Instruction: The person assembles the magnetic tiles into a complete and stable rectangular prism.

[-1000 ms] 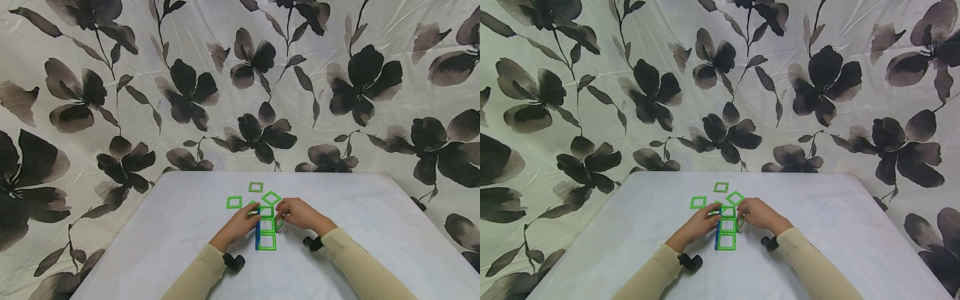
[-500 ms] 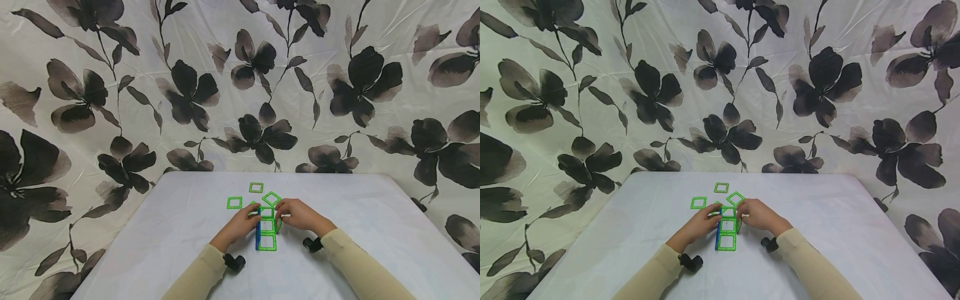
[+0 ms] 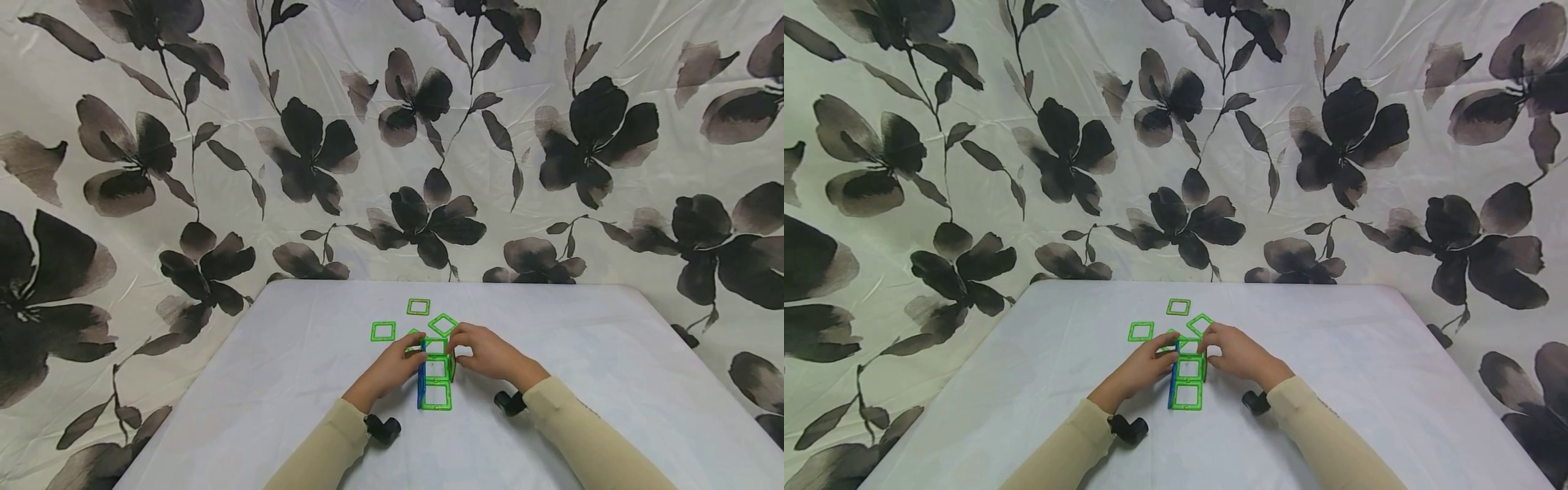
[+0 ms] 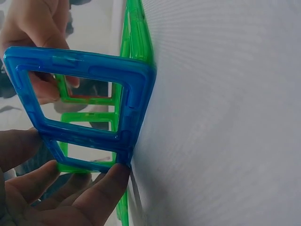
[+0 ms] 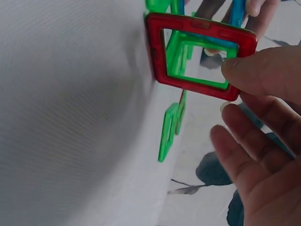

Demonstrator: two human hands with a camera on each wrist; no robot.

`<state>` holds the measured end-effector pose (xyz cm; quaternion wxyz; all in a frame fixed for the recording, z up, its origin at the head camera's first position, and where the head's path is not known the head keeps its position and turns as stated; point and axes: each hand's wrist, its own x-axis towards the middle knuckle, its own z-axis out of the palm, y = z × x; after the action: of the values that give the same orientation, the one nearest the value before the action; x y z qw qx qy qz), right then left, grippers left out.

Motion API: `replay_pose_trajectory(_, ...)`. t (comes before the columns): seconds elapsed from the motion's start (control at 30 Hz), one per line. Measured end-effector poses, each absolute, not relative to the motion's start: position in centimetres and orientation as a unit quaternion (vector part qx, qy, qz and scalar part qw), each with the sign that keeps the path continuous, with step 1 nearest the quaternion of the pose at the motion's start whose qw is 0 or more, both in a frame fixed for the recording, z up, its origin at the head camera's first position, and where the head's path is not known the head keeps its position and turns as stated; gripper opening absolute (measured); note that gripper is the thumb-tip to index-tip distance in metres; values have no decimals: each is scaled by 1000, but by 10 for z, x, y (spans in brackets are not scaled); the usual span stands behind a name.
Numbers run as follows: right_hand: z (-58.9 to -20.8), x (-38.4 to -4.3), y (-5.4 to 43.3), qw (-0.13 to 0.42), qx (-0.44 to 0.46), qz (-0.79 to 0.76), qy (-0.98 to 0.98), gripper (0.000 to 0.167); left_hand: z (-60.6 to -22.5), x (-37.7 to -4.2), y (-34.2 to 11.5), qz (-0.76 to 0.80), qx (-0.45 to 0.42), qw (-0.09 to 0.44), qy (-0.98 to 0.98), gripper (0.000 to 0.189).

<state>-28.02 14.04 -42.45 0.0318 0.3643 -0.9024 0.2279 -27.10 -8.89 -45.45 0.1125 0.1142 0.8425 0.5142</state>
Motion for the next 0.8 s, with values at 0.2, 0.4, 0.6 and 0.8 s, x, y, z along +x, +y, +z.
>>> replay_pose_trajectory(0.2, -430, -280, 138, 39, 355, 260, -897, 19, -454, -270, -90, 515, 114, 116, 841, 51)
replay_pose_trajectory(0.4, -433, -279, 136, 63, 373, 241, -894, 18, -453, -270, -90, 514, 113, 118, 842, 51)
replay_pose_trajectory(0.6, -434, -279, 135, 78, 392, 214, -891, 16, -452, -270, -90, 508, 110, 117, 847, 51)
replay_pose_trajectory(0.8, -435, -279, 134, 84, 389, 213, -892, 17, -453, -269, -90, 508, 110, 116, 847, 51)
